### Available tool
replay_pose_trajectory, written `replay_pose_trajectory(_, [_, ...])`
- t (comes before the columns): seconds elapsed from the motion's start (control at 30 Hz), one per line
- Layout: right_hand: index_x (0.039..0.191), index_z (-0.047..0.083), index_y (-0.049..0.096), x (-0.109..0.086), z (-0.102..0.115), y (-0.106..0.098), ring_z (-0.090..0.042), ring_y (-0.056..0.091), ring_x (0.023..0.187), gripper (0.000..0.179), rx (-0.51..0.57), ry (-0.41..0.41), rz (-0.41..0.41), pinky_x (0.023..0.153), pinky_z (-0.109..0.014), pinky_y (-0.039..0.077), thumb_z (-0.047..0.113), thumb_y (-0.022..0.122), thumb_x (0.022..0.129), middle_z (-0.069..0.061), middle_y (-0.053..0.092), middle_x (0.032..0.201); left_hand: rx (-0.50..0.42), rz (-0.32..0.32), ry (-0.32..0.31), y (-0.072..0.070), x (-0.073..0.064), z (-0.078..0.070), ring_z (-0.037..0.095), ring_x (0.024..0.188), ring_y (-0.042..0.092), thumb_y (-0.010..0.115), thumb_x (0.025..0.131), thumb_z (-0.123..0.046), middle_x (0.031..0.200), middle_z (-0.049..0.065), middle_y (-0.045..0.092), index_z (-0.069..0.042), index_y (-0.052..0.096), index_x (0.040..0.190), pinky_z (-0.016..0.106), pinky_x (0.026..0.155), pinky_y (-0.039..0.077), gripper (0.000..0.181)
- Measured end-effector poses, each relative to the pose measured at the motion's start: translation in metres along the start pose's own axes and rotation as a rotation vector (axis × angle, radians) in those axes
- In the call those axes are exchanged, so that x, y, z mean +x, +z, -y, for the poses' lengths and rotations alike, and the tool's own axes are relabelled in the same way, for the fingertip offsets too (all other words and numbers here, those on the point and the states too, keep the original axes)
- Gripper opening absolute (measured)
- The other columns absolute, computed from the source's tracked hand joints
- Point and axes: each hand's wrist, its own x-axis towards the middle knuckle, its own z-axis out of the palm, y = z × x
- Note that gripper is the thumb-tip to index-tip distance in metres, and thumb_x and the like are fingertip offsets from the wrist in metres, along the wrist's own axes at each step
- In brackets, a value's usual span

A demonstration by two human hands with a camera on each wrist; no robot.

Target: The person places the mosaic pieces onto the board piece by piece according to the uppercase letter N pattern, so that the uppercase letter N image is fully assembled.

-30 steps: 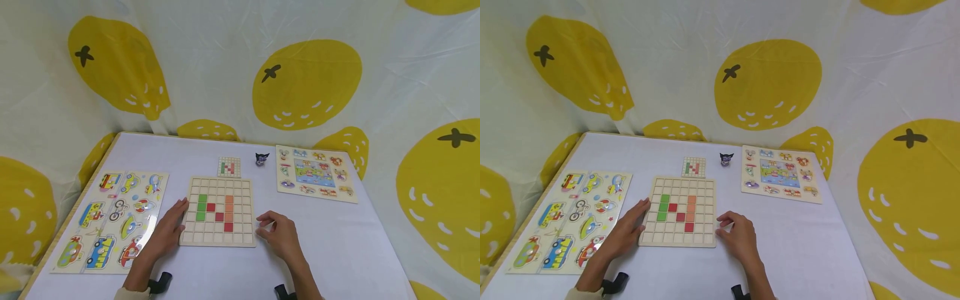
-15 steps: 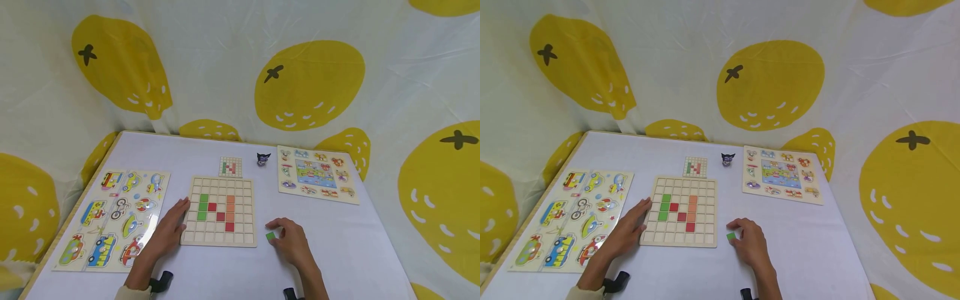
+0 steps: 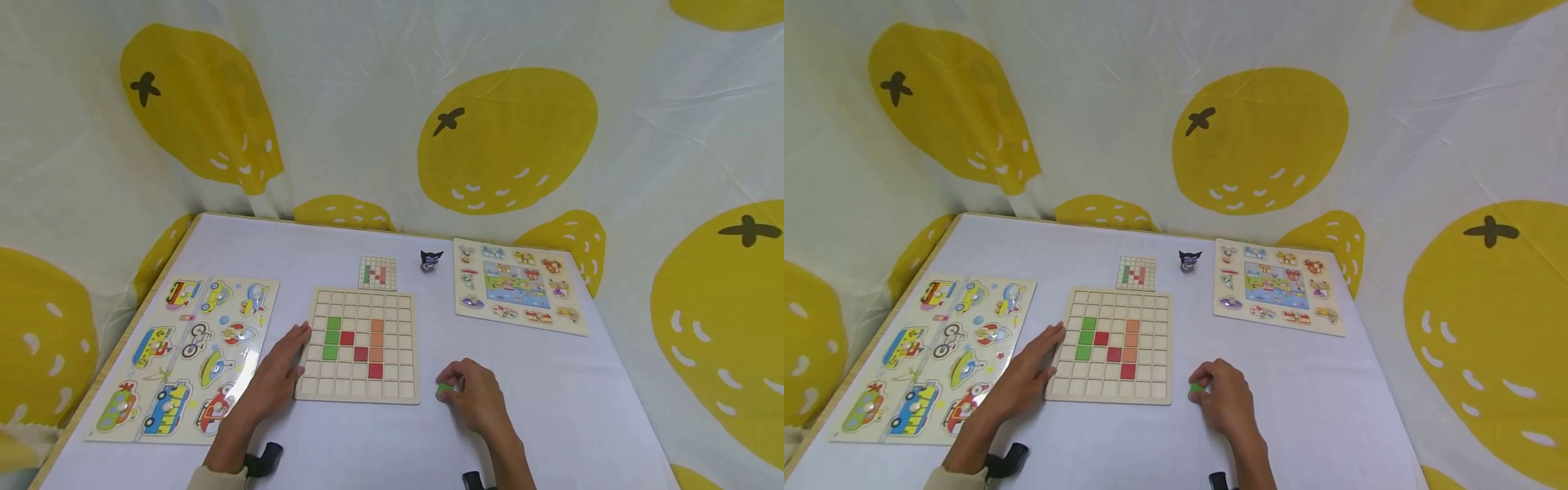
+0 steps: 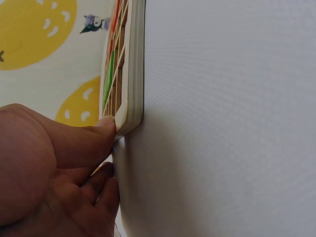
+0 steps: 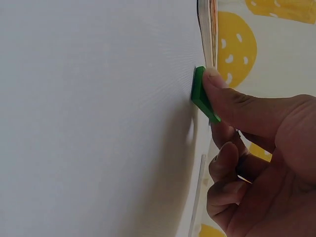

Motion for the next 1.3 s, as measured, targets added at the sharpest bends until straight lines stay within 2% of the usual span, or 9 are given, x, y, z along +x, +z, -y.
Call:
replay_pose_trajectory(0.2, [0.083, 0.023, 0.074, 0.001, 0.003, 0.001, -0.012, 0.05, 0.068, 0.026, 0.038, 0.0, -0.05, 0.058, -0.025, 0.037, 0.009, 0.094, 0.074, 0.007, 0.065, 0.077, 0.005, -0.003, 0.005, 0.0, -0.001, 0.0, 0.041, 0.163, 0.025, 0.063, 0.096, 0.01, 0.175, 0.013, 0.032, -0.003, 0.037, 0.164, 0.063, 0.13, 0.024, 0.074])
replay_pose_trajectory(0.4, [0.084, 0.022, 0.074, 0.004, 0.016, 0.008, -0.012, 0.049, 0.07, 0.024, 0.105, -0.021, -0.08, 0.062, -0.024, 0.038, 0.011, 0.094, 0.076, 0.007, 0.066, 0.076, -0.003, -0.013, 0.016, 0.0, 0.0, -0.001, 0.04, 0.163, 0.026, 0.063, 0.095, 0.012, 0.175, 0.013, 0.032, -0.002, 0.038, 0.164, 0.061, 0.13, 0.024, 0.075])
replay_pose_trajectory(0.87, [0.088, 0.022, 0.074, 0.006, 0.06, 0.034, -0.014, 0.05, 0.07, 0.021, 0.211, -0.102, -0.025, 0.061, -0.023, 0.039, 0.009, 0.09, 0.082, 0.008, 0.066, 0.076, -0.009, -0.007, 0.021, -0.003, 0.0, -0.002, 0.04, 0.163, 0.026, 0.063, 0.095, 0.012, 0.175, 0.014, 0.032, -0.001, 0.037, 0.164, 0.062, 0.13, 0.024, 0.074])
replay_pose_trajectory(1.03, [0.088, 0.024, 0.074, 0.009, 0.075, 0.044, -0.014, 0.05, 0.069, 0.02, 0.226, -0.128, 0.007, 0.059, -0.023, 0.039, 0.011, 0.089, 0.084, 0.009, 0.066, 0.076, -0.009, -0.021, 0.021, -0.002, 0.0, -0.001, 0.041, 0.162, 0.027, 0.063, 0.094, 0.013, 0.174, 0.014, 0.033, -0.001, 0.039, 0.163, 0.062, 0.129, 0.026, 0.074])
replay_pose_trajectory(1.3, [0.086, 0.023, 0.074, 0.014, 0.101, 0.062, -0.01, 0.053, 0.065, 0.019, 0.217, -0.151, 0.053, 0.057, -0.024, 0.039, 0.012, 0.089, 0.083, 0.01, 0.065, 0.072, -0.012, -0.006, -0.001, -0.001, 0.001, 0.0, 0.039, 0.164, 0.024, 0.062, 0.095, 0.012, 0.175, 0.012, 0.031, -0.003, 0.037, 0.164, 0.061, 0.13, 0.024, 0.075])
